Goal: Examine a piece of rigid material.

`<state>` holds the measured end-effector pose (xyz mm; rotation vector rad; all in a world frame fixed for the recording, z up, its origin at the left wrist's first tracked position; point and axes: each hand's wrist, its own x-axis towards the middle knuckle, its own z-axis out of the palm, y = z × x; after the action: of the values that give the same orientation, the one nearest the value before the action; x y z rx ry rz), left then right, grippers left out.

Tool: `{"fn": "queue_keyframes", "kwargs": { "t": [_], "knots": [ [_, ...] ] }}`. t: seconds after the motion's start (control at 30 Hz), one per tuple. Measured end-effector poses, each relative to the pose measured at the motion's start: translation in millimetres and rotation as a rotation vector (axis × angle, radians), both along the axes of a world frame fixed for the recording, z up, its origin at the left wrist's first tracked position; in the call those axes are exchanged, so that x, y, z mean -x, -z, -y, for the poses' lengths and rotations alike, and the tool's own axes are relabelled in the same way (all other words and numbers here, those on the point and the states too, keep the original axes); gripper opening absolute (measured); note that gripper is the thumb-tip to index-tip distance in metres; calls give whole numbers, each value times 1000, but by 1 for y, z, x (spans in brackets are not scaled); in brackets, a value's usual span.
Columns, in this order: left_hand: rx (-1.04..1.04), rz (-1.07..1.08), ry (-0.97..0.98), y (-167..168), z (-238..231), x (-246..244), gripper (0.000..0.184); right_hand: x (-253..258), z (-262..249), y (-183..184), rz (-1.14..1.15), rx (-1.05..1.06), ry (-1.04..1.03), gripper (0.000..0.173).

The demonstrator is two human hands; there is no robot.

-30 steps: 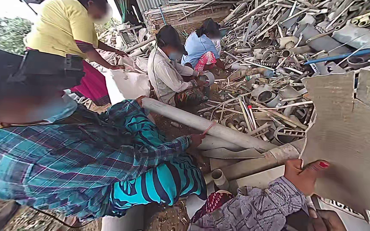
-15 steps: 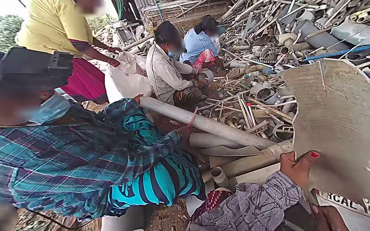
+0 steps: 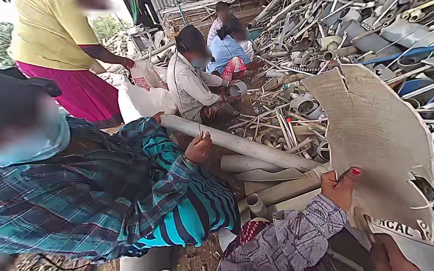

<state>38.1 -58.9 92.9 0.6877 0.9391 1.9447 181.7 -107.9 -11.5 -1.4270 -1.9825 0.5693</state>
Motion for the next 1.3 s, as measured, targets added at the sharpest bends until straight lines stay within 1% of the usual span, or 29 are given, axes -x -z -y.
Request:
{"fn": "queue_keyframes", "kwargs": {
  "t": [0.1,0.13,0.2,0.23,0.33,0.37,0.4,0.47,0.5,0.57,0.6,0.63,0.73,0.83,0.87,0.9,0.97,1.0,1.07,1.1,1.13,1.2,1.23,1.27,1.3],
  "knots": [
    [-18,7,-9,0,0,2,15,15,13,-13,-15,-116,-50,30],
    [-31,6,-18,1,-1,4,16,13,9,-11,-2,-99,-34,31],
    [-56,16,-42,4,-4,7,18,4,-1,-3,50,19,36,34],
    [-70,27,-50,5,-6,7,19,1,-1,-2,75,41,53,36],
    [-72,50,-52,2,-12,11,21,18,17,-20,76,-156,-8,42],
    [-68,61,-56,2,-12,13,22,21,20,-22,79,-191,-17,44],
    [-62,76,-65,2,-12,15,23,21,17,-21,85,-182,-7,45],
    [-46,96,-102,2,-13,18,24,11,3,-5,102,-156,37,45],
    [-26,97,-118,1,-13,19,24,9,2,0,116,-188,49,44],
    [-15,94,-126,-1,-16,21,25,16,6,0,125,-347,39,42],
    [-16,84,-128,0,-16,22,26,20,9,-2,110,-371,30,42],
    [-18,67,-129,3,-16,23,25,21,8,-2,101,-355,31,41],
    [-5,44,-135,8,-15,22,30,13,3,0,130,-215,87,37],
    [-18,40,-143,5,-20,19,34,19,8,-3,89,-348,70,36],
    [-30,47,-134,7,-19,19,33,19,8,-2,93,-327,77,38],
    [-42,60,-134,8,-19,19,32,15,4,-3,117,-225,98,40],
    [-56,58,-143,8,-18,17,33,8,-4,-12,202,115,126,42],
    [-68,52,-149,7,-18,17,35,9,-3,-14,213,161,113,41],
    [-94,30,-143,4,-19,20,36,17,8,-6,117,-61,76,36],
    [-97,10,-145,4,-19,21,34,19,9,-2,76,-125,63,37],
    [-100,2,-157,5,-20,23,35,17,7,1,73,-108,70,37],
    [-109,-5,-175,8,-19,23,35,8,-1,-6,115,148,91,37],
    [-115,-3,-181,8,-19,23,36,7,-2,-10,111,211,79,38],
    [-128,-4,-173,7,-20,23,36,11,1,-12,79,158,56,37],
    [-144,-2,-160,6,-21,24,37,15,4,-9,25,37,35,37]
  ]
}}
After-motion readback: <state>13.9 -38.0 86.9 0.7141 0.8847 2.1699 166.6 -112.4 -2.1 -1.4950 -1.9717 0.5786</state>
